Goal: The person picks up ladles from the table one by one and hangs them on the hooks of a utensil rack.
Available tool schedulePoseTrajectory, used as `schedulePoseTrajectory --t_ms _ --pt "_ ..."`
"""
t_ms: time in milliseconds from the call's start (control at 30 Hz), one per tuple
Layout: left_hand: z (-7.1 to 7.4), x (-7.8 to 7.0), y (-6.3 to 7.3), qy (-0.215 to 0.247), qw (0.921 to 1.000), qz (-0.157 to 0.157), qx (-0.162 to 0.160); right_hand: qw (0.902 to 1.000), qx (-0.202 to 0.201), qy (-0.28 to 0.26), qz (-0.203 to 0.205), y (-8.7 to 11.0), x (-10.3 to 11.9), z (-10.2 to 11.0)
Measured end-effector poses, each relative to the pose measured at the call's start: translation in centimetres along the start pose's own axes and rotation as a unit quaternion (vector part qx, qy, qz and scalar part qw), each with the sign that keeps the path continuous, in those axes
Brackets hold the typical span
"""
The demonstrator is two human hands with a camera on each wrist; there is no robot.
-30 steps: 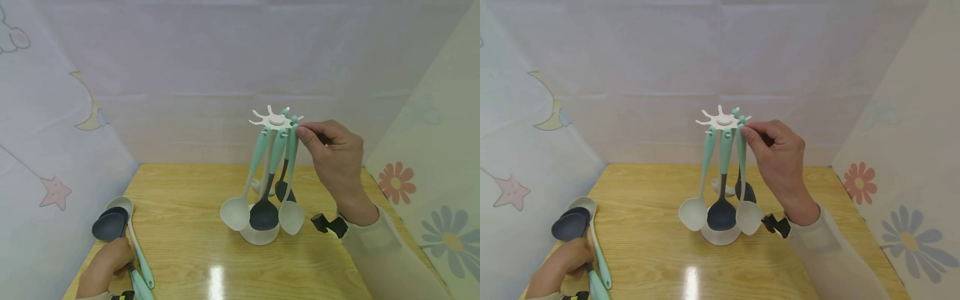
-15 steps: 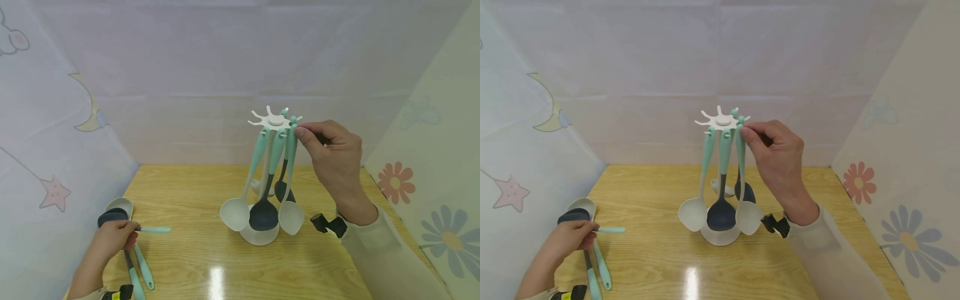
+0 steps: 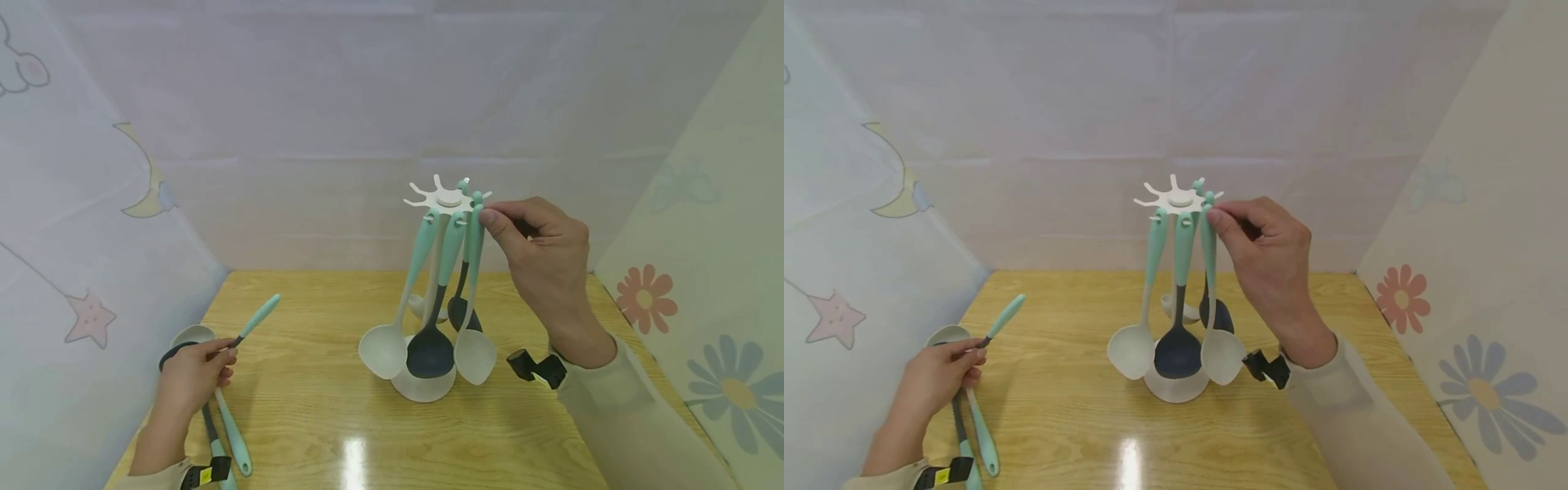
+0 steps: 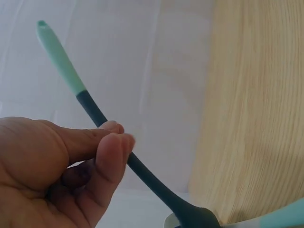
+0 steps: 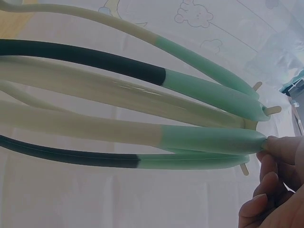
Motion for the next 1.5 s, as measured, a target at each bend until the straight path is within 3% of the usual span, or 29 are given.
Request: schedulePoseTrajectory --t_ms 167,400,533,667,933,1367,1500 --pt "-0.1 -0.2 0.2 -0.026 0.9988 0.001 -0.041 1.0 -0.001 -0.005 0.002 0.1 0.0 0.0" --pt "0.3 -2.3 1.0 -0.02 0.9865 -0.074 -0.145 0.9999 -0.001 0.002 0.014 -0.1 0.1 0.2" --pt "0.5 -4.3 1.3 0.001 0.9773 -0.114 -0.178 0.9999 0.002 0.009 0.014 -0.2 0.1 0.4" --pt "0.4 -6.1 1.5 0.022 0.9738 -0.139 -0.178 0.9998 0.005 0.012 0.013 -0.3 0.0 0.5" --pt "-0.5 -9.1 1.7 0.054 0.9733 -0.156 -0.16 0.9999 0.009 0.009 0.0 -0.5 -0.4 0.8" --pt "-1.6 -12.7 2.3 0.085 0.9595 -0.202 -0.177 0.991 0.042 -0.056 -0.114 -1.4 -2.4 1.0" --pt "-2.1 -13.9 2.6 0.106 0.9596 -0.204 -0.162 0.9872 0.047 -0.07 -0.135 -1.6 -3.0 1.0"
Point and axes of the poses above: each hand's wrist, its own y-axis away from the middle knuckle, its own z-axis out of the back of the hand, x = y × z, the point moved 5 cm from there along -y, towards the middle knuckle, and after that the axes turned 7 degrees about -y, right-handed, at the moved point
